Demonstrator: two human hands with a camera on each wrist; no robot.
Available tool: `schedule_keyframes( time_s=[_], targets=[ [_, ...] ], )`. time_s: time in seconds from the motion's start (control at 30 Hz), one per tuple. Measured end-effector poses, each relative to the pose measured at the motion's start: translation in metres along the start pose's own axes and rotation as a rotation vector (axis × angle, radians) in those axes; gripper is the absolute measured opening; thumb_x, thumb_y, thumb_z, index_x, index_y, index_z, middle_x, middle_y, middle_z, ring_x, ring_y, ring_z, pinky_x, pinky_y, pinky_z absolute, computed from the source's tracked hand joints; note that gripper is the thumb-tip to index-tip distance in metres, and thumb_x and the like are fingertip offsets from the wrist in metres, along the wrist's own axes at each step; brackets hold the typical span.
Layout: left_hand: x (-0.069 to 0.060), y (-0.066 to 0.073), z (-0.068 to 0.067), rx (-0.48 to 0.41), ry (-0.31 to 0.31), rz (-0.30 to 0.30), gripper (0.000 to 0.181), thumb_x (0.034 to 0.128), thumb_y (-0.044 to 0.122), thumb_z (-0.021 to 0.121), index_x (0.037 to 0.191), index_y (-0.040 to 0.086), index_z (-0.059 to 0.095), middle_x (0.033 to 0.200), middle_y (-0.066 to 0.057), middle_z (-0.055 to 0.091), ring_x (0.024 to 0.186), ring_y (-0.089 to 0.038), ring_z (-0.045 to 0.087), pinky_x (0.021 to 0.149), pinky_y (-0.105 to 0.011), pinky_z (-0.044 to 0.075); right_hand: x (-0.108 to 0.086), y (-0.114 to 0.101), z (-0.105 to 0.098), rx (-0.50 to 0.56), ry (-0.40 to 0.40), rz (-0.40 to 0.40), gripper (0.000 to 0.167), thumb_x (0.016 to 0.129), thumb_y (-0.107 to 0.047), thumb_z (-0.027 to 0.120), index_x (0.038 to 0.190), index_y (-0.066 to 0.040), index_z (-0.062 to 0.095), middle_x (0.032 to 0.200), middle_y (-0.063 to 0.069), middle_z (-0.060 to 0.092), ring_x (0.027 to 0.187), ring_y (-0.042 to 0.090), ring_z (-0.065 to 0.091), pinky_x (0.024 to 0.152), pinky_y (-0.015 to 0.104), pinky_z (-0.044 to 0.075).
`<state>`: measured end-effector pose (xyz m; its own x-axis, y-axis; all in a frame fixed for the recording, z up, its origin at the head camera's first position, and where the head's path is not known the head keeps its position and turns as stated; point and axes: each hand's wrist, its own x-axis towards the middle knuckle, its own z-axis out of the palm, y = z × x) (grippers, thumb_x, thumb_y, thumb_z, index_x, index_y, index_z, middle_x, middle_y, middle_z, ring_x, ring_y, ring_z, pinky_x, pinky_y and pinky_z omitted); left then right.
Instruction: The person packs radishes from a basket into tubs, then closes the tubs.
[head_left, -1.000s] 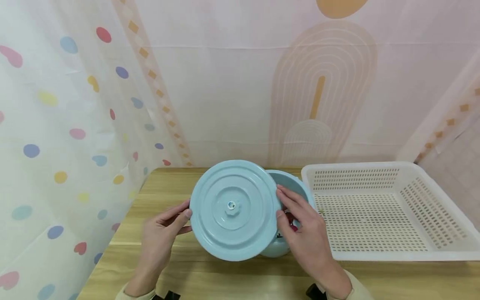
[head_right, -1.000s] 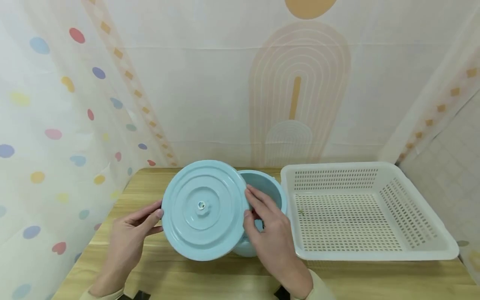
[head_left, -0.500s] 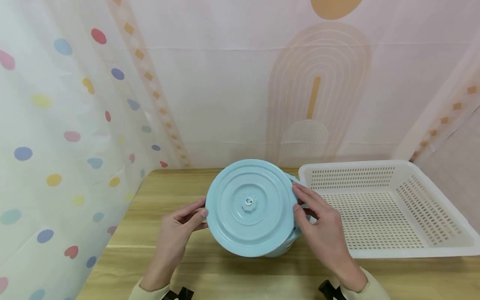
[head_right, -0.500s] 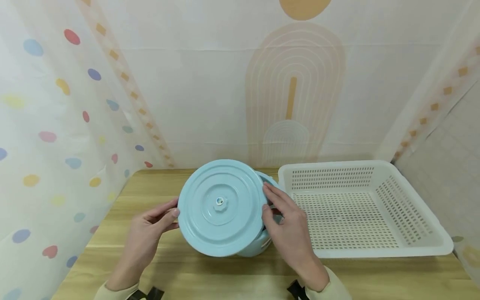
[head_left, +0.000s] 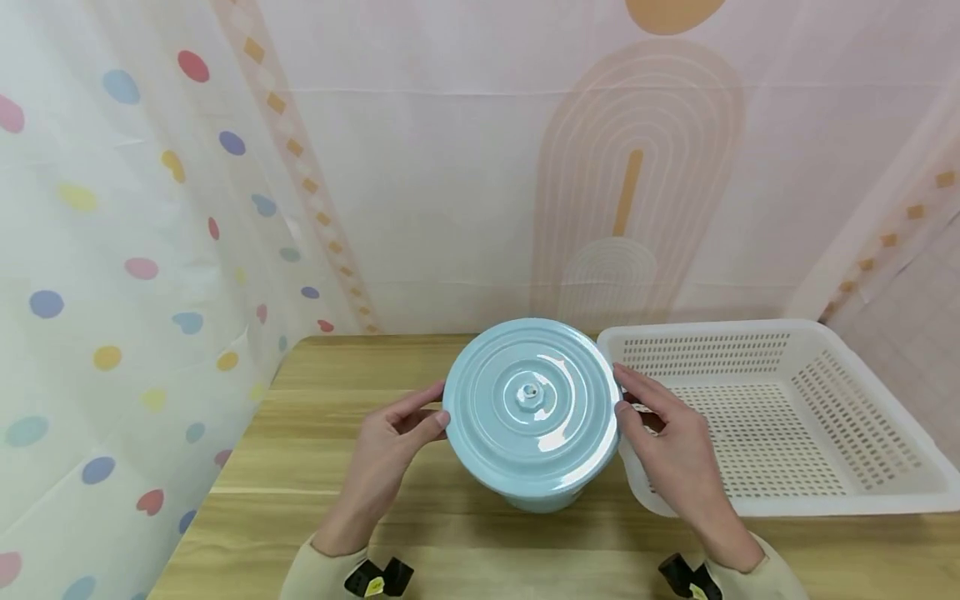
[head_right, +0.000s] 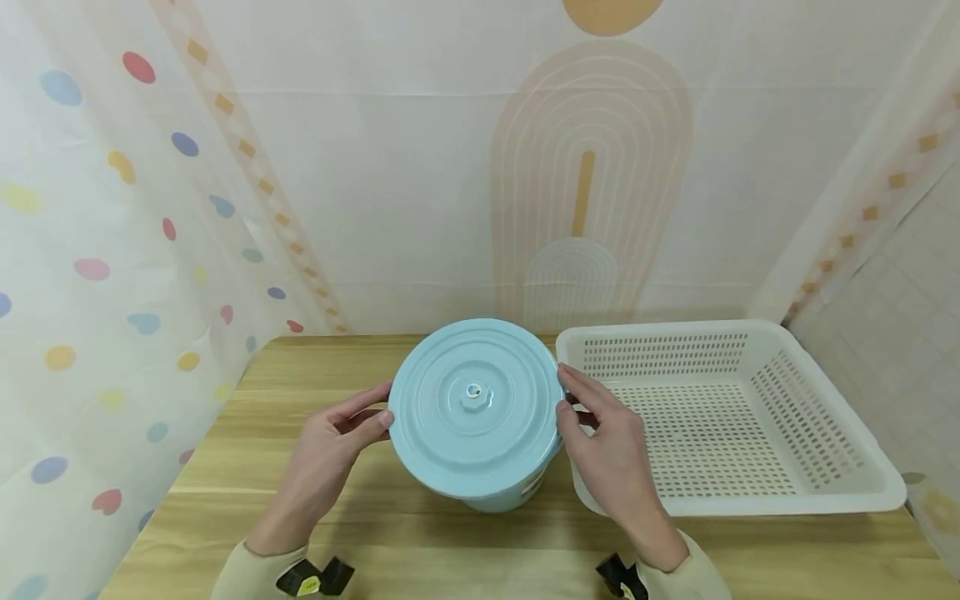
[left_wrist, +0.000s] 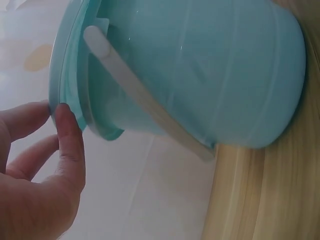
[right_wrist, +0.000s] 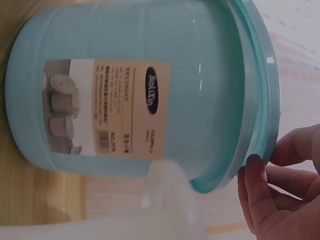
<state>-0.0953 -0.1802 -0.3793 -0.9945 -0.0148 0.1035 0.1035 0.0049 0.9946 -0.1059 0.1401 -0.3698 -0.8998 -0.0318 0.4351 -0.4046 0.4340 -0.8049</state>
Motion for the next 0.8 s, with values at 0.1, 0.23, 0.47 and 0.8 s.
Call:
schedule_keyframes(
  time_s=[0.1, 0.23, 0.47, 0.8],
  targets=[
    [0.002, 0.0, 0.003, 0.012, 0.0, -0.014, 0.043, 0.0962, 0.003, 0.071, 0.139, -0.001, 0.064, 0.136, -0.016, 0.064, 0.1, -0.02, 0.073, 0.089, -0.036, 0.061, 0.002, 0.004, -0.002, 0.0, -0.018, 0.036, 0.038, 0.1, -0.005, 0.062, 0.138, -0.007, 0.067, 0.142, 0.01, 0.064, 0.106, 0.018, 0.067, 0.08, 0.01, 0.053],
    [0.005, 0.001, 0.007, 0.028, -0.005, -0.037, 0.043, 0.0966, 0.006, 0.071, 0.139, 0.001, 0.064, 0.134, -0.016, 0.065, 0.102, -0.021, 0.072, 0.09, -0.036, 0.06, 0.005, 0.008, -0.005, 0.01, -0.043, 0.092, 0.038, 0.101, -0.009, 0.061, 0.139, -0.009, 0.067, 0.141, 0.009, 0.064, 0.109, 0.016, 0.066, 0.082, 0.01, 0.052],
    [0.011, 0.002, 0.011, 0.023, 0.0, -0.08, 0.042, 0.0967, 0.007, 0.071, 0.139, 0.003, 0.065, 0.132, -0.015, 0.066, 0.1, -0.021, 0.071, 0.09, -0.035, 0.06, 0.01, 0.011, -0.01, 0.044, -0.105, 0.166, 0.039, 0.103, -0.013, 0.061, 0.141, -0.004, 0.063, 0.147, 0.014, 0.059, 0.125, 0.026, 0.062, 0.088, 0.006, 0.048],
    [0.01, 0.002, 0.012, 0.024, -0.001, -0.105, 0.041, 0.0976, 0.005, 0.069, 0.138, 0.001, 0.065, 0.138, -0.014, 0.064, 0.099, -0.02, 0.072, 0.09, -0.033, 0.06, 0.012, 0.014, -0.012, 0.007, -0.157, 0.234, 0.041, 0.104, -0.02, 0.059, 0.142, -0.004, 0.063, 0.147, 0.016, 0.058, 0.128, 0.029, 0.061, 0.087, 0.004, 0.046]
  ],
)
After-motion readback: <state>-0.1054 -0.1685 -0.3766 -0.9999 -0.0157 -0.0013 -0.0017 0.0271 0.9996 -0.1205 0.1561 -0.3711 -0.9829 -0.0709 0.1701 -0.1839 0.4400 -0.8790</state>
